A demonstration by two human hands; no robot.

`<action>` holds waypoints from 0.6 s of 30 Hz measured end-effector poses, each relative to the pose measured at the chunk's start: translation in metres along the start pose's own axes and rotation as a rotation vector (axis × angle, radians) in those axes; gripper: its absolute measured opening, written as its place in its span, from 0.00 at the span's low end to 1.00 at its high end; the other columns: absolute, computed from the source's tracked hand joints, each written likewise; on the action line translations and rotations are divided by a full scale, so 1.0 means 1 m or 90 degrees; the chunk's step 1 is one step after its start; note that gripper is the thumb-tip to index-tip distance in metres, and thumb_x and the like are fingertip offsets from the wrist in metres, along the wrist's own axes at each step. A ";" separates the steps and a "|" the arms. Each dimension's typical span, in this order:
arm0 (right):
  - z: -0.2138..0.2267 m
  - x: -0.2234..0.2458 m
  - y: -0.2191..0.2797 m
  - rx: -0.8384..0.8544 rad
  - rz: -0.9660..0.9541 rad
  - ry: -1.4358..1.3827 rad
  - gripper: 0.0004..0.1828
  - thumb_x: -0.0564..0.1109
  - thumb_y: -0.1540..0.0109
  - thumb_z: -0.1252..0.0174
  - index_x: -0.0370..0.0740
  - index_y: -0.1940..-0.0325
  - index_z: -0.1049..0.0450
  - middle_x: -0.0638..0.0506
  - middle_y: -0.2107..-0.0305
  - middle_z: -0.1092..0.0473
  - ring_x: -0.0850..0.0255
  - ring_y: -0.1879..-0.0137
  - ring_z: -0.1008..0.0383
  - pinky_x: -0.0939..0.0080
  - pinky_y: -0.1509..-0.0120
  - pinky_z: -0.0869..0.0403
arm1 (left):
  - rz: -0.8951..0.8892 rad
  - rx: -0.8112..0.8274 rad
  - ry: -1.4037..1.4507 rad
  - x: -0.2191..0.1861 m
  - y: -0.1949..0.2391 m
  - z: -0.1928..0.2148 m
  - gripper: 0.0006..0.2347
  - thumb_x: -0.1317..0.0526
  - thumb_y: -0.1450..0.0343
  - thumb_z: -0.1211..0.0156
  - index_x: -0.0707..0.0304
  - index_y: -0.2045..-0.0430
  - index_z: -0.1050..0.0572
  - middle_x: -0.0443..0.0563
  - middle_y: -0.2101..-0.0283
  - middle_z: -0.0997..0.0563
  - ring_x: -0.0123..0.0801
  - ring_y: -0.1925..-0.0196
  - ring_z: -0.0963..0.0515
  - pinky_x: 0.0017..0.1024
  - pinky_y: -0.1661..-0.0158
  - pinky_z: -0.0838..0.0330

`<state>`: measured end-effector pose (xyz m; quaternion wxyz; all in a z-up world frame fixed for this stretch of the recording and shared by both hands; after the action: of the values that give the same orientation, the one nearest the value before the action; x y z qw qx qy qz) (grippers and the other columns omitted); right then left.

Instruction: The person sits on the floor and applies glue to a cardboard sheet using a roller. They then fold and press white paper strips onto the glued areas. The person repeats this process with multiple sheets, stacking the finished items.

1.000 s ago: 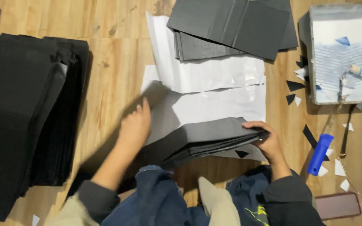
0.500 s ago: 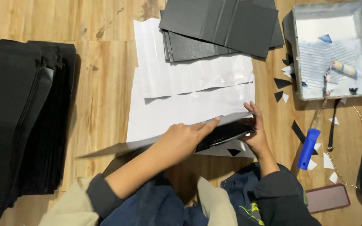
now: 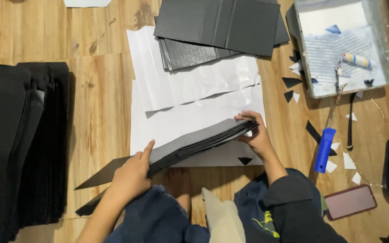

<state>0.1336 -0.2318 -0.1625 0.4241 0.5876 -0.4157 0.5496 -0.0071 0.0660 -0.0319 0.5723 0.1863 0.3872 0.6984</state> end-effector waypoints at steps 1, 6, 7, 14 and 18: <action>0.001 0.002 0.000 -0.004 -0.001 -0.004 0.47 0.31 0.63 0.28 0.45 0.44 0.41 0.43 0.55 0.29 0.57 0.43 0.32 0.55 0.34 0.39 | 0.001 0.001 -0.005 0.000 0.000 -0.001 0.43 0.72 0.44 0.40 0.61 0.34 0.59 0.67 0.47 0.32 0.61 0.50 0.26 0.57 0.60 0.28; -0.007 0.030 0.007 0.038 -0.059 0.105 0.36 0.27 0.61 0.32 0.39 0.49 0.30 0.45 0.53 0.29 0.54 0.40 0.34 0.50 0.32 0.40 | -0.032 -0.203 -0.108 0.016 -0.006 -0.009 0.27 0.67 0.45 0.35 0.57 0.51 0.35 0.52 0.60 0.25 0.52 0.61 0.21 0.47 0.65 0.24; -0.003 0.026 0.013 0.038 -0.059 0.106 0.36 0.27 0.61 0.32 0.39 0.49 0.30 0.45 0.53 0.29 0.54 0.40 0.34 0.50 0.32 0.40 | -0.032 -0.203 -0.107 0.019 -0.005 -0.016 0.27 0.67 0.45 0.35 0.57 0.51 0.35 0.52 0.60 0.25 0.52 0.61 0.21 0.47 0.65 0.24; 0.024 0.030 0.023 -0.010 0.083 0.113 0.19 0.32 0.52 0.35 0.39 0.58 0.27 0.46 0.63 0.27 0.58 0.53 0.26 0.59 0.46 0.28 | -0.109 -0.313 -0.172 0.003 -0.001 0.010 0.25 0.64 0.48 0.36 0.49 0.57 0.36 0.45 0.65 0.28 0.42 0.64 0.24 0.41 0.72 0.26; 0.025 0.001 0.017 0.013 -0.088 0.127 0.24 0.28 0.56 0.34 0.38 0.57 0.25 0.48 0.65 0.26 0.60 0.54 0.29 0.57 0.42 0.32 | -0.137 -0.371 -0.176 0.011 -0.025 0.006 0.32 0.66 0.50 0.30 0.56 0.49 0.35 0.53 0.66 0.25 0.46 0.64 0.22 0.40 0.66 0.26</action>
<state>0.1249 -0.2603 -0.1617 0.4943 0.5618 -0.3241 0.5788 0.0100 0.0791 -0.0489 0.7192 0.0657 0.1072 0.6834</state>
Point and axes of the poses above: each hand's wrist, its own y-axis away from the middle knuckle, its own z-axis out of the back of the hand, x = y × z, the point moved 5 cm from there along -y, towards the middle knuckle
